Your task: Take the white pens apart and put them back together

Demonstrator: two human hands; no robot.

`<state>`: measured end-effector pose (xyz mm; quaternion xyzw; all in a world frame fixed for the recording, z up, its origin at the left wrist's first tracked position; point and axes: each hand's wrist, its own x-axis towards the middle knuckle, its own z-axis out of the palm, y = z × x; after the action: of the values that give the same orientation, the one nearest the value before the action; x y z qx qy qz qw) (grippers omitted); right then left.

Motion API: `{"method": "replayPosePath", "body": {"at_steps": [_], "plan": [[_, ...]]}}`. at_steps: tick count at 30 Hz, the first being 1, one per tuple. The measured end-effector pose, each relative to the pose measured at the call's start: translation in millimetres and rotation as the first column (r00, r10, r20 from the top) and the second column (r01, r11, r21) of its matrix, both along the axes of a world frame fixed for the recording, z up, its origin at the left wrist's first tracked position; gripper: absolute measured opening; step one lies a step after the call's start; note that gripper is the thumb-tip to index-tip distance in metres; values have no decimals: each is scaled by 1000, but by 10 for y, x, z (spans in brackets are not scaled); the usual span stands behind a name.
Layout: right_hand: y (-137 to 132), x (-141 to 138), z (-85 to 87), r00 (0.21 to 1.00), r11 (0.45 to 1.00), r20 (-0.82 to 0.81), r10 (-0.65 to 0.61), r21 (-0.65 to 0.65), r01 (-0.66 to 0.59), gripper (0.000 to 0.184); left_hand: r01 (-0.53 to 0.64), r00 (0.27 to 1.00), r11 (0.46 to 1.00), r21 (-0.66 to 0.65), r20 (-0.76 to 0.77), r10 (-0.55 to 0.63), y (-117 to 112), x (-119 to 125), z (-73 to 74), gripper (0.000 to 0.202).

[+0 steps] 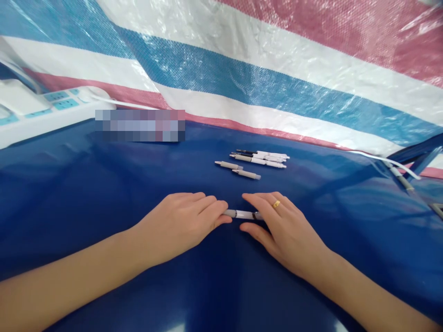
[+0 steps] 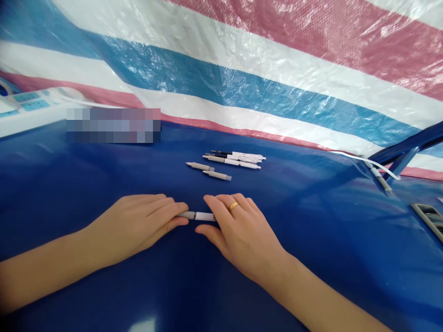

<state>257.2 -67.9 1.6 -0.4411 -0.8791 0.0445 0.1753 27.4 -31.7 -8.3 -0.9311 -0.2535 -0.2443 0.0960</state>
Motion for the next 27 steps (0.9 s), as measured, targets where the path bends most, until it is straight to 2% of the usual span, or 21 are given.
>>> {"method": "replayPosePath", "body": {"at_steps": [3,7,10,12,15,18,21,24,27], "plan": [[16,7,-12,999,999,20,24,-36,-23,17,24,999,1000,6,36,-24,7,-4,16,15],[19,1,-19,1000,999,-2,-23,-23,23,12,36,998,999,-23,55,-34,-5,-1,17,16],[13,-6,-11,999,999,5,38,-23,-38,20,44,997,998,-35,65,-42,-11,-6,-3,15],[9,-6,-11,998,998,-3,67,-23,-67,13,56,997,996,-70,56,-52,-10,-18,-16,15],[11,13,-22,999,1000,-49,19,-22,-21,7,67,997,989,-133,51,-60,-11,-40,-15,14],[20,36,-21,998,999,-68,-17,-41,14,9,93,994,983,-158,63,-84,-15,-52,4,11],[18,35,2,998,997,-58,29,-63,-33,6,97,994,984,-151,63,-89,-11,-47,10,12],[5,17,20,994,993,-31,103,-59,-104,15,92,995,987,-131,59,-85,-4,-36,0,14],[-3,9,13,992,991,-24,121,-53,-122,12,96,995,987,-132,45,-91,-8,-27,6,16]]}}
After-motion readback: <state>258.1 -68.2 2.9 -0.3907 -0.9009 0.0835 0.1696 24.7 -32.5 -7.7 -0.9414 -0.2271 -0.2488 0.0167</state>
